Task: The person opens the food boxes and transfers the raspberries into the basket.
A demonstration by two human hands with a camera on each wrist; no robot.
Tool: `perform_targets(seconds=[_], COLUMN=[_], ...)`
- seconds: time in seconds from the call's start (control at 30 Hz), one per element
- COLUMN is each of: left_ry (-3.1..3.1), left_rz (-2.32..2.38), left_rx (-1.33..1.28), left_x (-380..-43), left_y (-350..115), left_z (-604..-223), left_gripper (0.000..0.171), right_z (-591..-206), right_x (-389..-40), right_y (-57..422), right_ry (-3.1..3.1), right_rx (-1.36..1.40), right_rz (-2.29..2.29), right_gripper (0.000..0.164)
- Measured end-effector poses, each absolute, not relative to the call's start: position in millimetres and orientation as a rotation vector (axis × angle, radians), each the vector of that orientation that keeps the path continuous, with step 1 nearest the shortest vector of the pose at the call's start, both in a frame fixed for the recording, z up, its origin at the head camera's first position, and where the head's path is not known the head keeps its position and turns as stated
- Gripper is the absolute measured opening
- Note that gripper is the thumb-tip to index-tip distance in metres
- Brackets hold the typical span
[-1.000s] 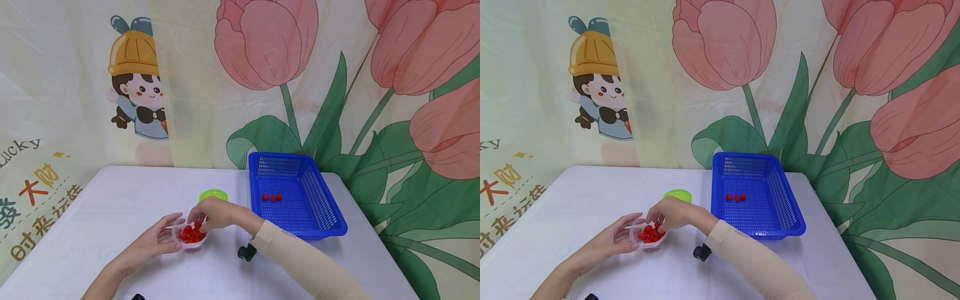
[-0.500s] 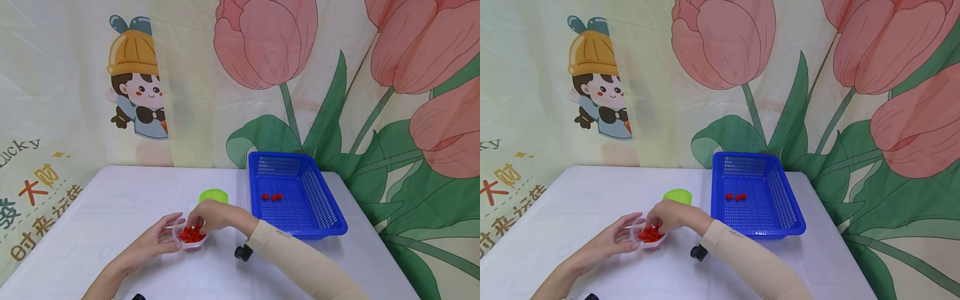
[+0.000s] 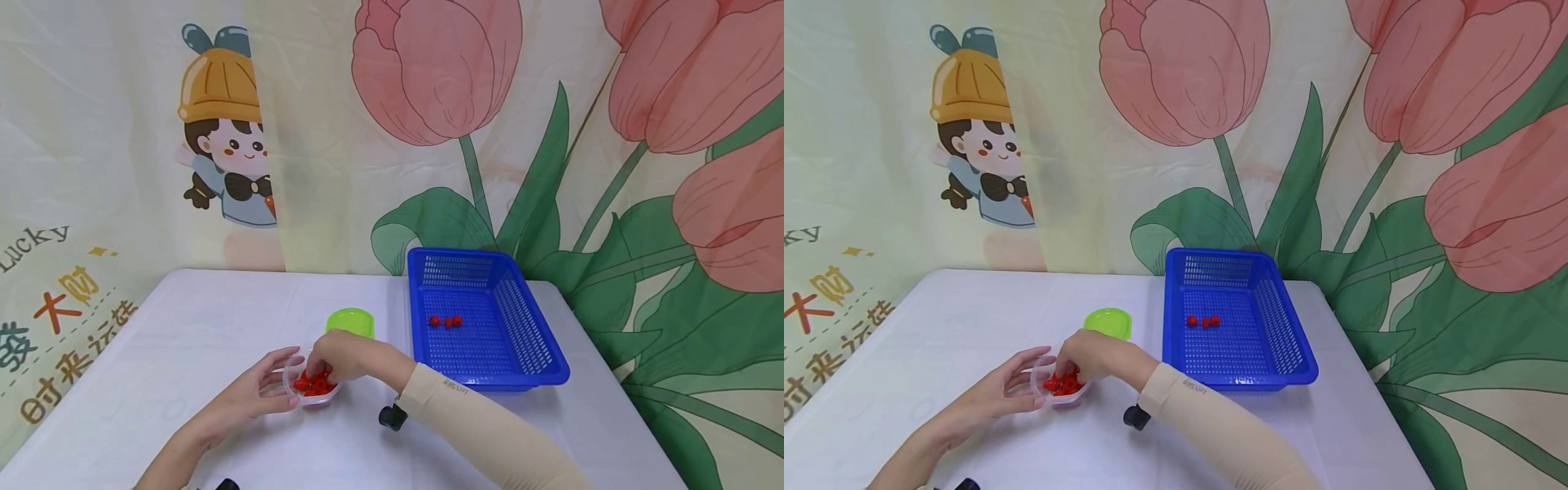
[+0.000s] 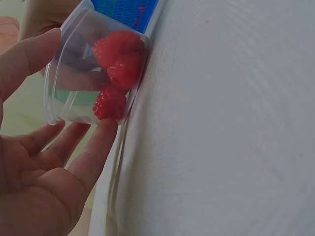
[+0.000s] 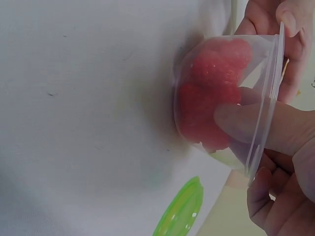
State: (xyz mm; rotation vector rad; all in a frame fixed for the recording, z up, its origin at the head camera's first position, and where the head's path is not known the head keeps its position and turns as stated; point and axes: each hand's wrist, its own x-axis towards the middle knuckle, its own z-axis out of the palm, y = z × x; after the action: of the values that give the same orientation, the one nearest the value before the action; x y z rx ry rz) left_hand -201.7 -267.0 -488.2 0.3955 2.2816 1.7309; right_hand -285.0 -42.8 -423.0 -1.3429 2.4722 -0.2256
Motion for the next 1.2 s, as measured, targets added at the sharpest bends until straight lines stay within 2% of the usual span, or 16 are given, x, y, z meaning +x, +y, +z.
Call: perform_targets(seconds=[0.53,1.2], left_ry=[2.296,2.286], left_rz=[1.72,1.704], left_rx=[0.396,0.357], left_x=[-202.4,-201.3], left_y=[-267.5,-267.1], left_z=[-489.3,-487.0], left_gripper=[0.087,0.086], right_z=[-426.7,-417.5], right_x=[-287.4,-287.3], right_y=[-40.5,-26.9], right_ry=[2.453,2.436], right_rx=[-1.461,-1.414], right_rz=[-0.176,-0.384], right_gripper=[0.022,0.017])
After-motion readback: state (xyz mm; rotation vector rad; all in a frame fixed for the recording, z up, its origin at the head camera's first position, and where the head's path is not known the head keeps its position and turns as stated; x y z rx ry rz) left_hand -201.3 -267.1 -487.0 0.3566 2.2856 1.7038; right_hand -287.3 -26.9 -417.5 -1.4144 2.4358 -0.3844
